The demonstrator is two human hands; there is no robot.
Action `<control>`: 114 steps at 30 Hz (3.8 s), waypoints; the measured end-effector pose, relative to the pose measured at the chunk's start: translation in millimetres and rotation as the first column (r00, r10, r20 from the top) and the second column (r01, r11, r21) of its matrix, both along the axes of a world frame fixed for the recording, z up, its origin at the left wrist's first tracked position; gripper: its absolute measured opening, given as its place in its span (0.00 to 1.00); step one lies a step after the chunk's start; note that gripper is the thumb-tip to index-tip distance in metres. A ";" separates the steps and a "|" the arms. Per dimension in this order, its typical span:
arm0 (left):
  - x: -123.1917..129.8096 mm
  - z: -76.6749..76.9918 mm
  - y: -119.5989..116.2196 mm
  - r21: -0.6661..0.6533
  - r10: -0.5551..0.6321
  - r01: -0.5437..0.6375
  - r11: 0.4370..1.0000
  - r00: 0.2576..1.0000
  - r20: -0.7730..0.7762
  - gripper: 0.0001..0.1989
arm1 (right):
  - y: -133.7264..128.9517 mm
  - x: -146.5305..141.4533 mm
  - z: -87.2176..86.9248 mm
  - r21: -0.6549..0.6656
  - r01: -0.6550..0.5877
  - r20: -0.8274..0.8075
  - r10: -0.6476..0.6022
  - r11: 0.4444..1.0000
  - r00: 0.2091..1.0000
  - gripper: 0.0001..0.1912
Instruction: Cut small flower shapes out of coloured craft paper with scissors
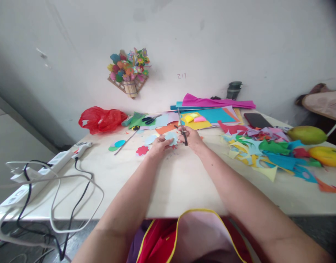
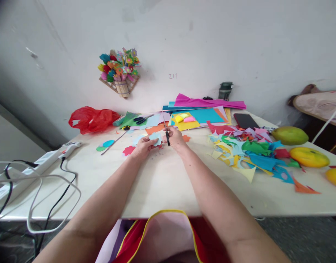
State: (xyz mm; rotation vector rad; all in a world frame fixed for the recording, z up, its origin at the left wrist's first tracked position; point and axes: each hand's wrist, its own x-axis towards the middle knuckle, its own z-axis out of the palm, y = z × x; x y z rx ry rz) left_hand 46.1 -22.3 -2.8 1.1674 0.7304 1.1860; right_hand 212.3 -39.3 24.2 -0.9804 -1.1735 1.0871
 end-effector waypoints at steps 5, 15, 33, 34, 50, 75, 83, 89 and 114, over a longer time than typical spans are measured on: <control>-1.8 1.6 -1.5 -0.006 0.028 -0.028 1.000 0.998 0.057 0.22 | -0.3 5.0 -0.3 -0.046 -0.045 -0.002 0.045 0.998 0.999 0.25; -3.2 3.1 1.2 -0.030 0.093 -0.090 0.995 0.991 0.097 0.19 | -4.2 19.2 -1.2 -0.092 -0.243 0.211 0.257 0.966 0.943 0.21; -2.0 6.2 1.1 -0.072 0.171 -0.161 0.984 0.973 0.154 0.17 | -3.6 15.8 -4.3 -0.220 -0.322 0.336 0.381 0.921 0.861 0.13; -2.2 6.0 1.4 -0.074 0.170 -0.160 0.984 0.973 0.158 0.17 | -3.8 15.9 -4.2 -0.218 -0.319 0.341 0.378 0.922 0.860 0.13; -4.7 8.8 0.4 -0.118 0.132 -0.112 0.987 0.976 0.173 0.12 | -7.6 15.9 0.3 -0.200 -0.338 0.401 0.392 0.920 0.828 0.14; -2.8 12.0 -3.4 -0.124 0.137 -0.117 0.985 0.975 0.175 0.08 | -7.8 13.5 0.9 -0.222 -0.308 0.464 0.378 0.925 0.801 0.13; -1.0 14.9 -4.6 -0.149 0.147 -0.119 0.982 0.969 0.199 0.08 | -7.4 13.4 0.9 -0.235 -0.311 0.453 0.387 0.921 0.803 0.12; -1.9 12.9 -3.1 -0.146 0.148 -0.119 0.982 0.967 0.208 0.08 | -9.1 12.4 2.5 -0.236 -0.305 0.446 0.381 0.923 0.810 0.11; -2.0 9.4 -3.3 -0.127 0.143 -0.122 0.984 0.975 0.171 0.09 | -8.5 13.9 -1.3 -0.210 -0.362 0.406 0.418 0.908 0.813 0.15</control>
